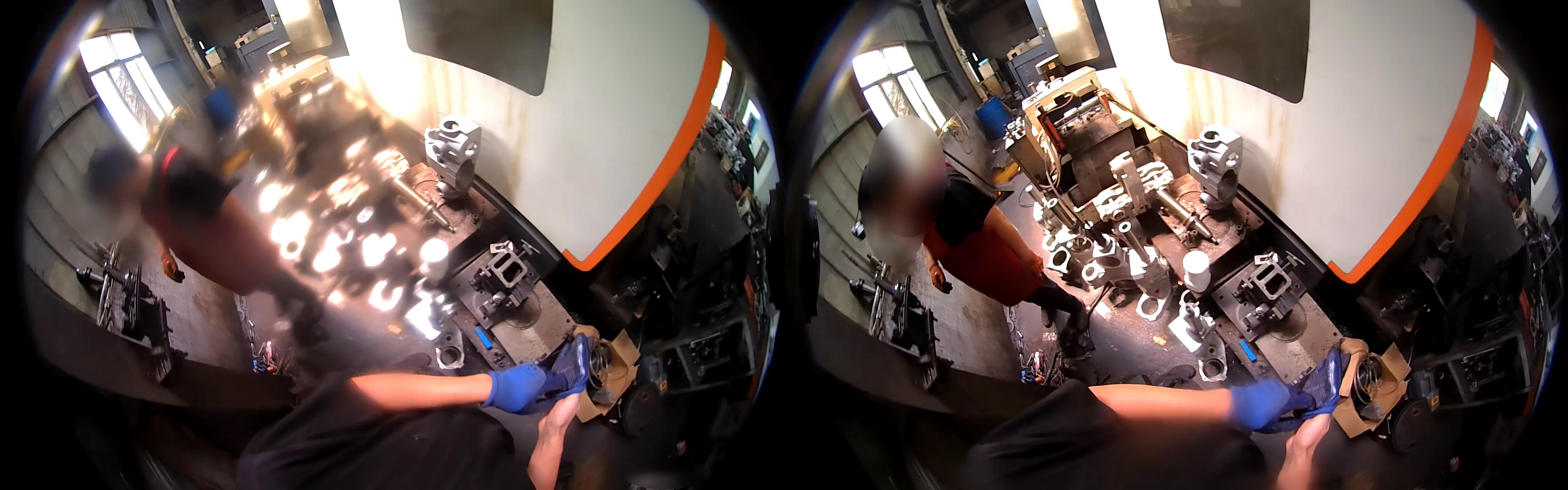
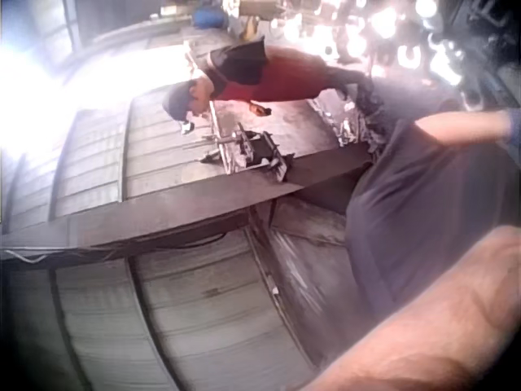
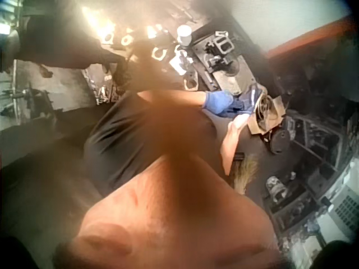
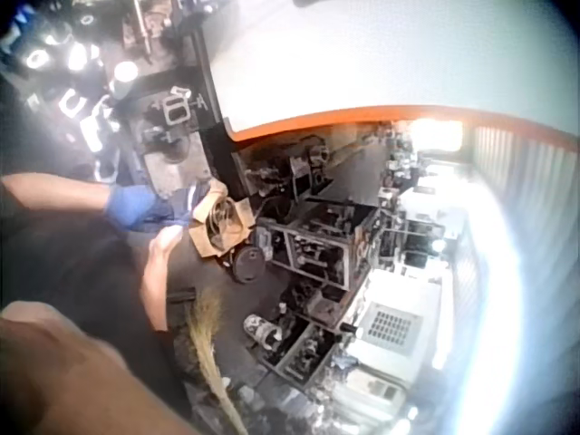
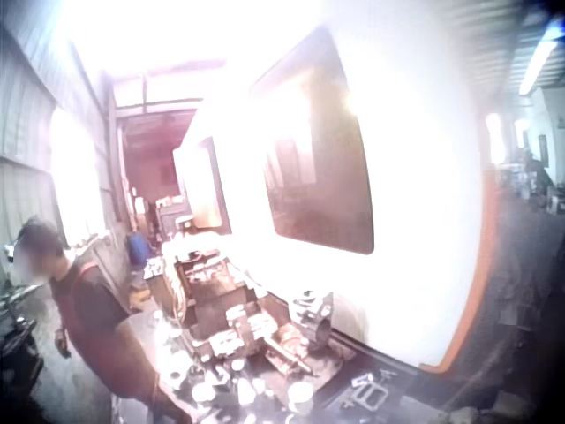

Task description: The person cleans a cylindrical metal part using a wire brush and a cloth in a workshop. They scrub the surface of the part, wipe it down, and briefly interact with a coworker before continuing to clean the part and placing it on a workbench.

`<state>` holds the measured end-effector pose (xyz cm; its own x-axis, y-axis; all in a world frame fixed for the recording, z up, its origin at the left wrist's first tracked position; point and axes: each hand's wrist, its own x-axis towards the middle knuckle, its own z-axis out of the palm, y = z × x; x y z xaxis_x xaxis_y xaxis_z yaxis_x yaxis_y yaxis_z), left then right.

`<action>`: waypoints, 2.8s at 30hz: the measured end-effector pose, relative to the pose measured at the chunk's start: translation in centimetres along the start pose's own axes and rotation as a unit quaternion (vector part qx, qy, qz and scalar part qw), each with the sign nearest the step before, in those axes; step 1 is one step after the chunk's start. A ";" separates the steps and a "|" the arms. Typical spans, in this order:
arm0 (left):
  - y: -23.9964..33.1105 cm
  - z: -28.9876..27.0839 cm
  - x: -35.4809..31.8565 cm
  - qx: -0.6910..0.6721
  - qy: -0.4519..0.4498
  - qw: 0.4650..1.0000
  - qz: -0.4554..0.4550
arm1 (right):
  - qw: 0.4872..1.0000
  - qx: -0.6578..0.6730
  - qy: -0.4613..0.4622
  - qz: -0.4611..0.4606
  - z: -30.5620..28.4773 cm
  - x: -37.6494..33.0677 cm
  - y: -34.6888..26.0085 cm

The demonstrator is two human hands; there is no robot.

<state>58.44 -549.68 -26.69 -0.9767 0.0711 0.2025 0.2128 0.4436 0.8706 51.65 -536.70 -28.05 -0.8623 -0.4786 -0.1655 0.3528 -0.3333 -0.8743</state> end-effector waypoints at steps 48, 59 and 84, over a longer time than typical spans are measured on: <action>13.6 73.3 57.9 -0.177 -0.432 0.880 0.084 | 0.845 0.058 0.458 -0.270 -70.4 -9.9 -30.8; 25.4 93.6 62.6 -0.258 -0.577 0.773 0.056 | 0.750 0.236 0.484 -0.384 -81.0 -15.6 -35.8; 41.8 127.6 68.3 -0.127 -0.846 0.452 0.251 | 0.288 0.248 0.840 -0.388 -110.1 -21.0 -52.3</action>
<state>-2.98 -412.25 -33.65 0.6201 0.7833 -0.0434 0.2071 -0.1101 0.9721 11.32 -419.80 -29.08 0.4357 0.8249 -0.3601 -0.5336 -0.0855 -0.8414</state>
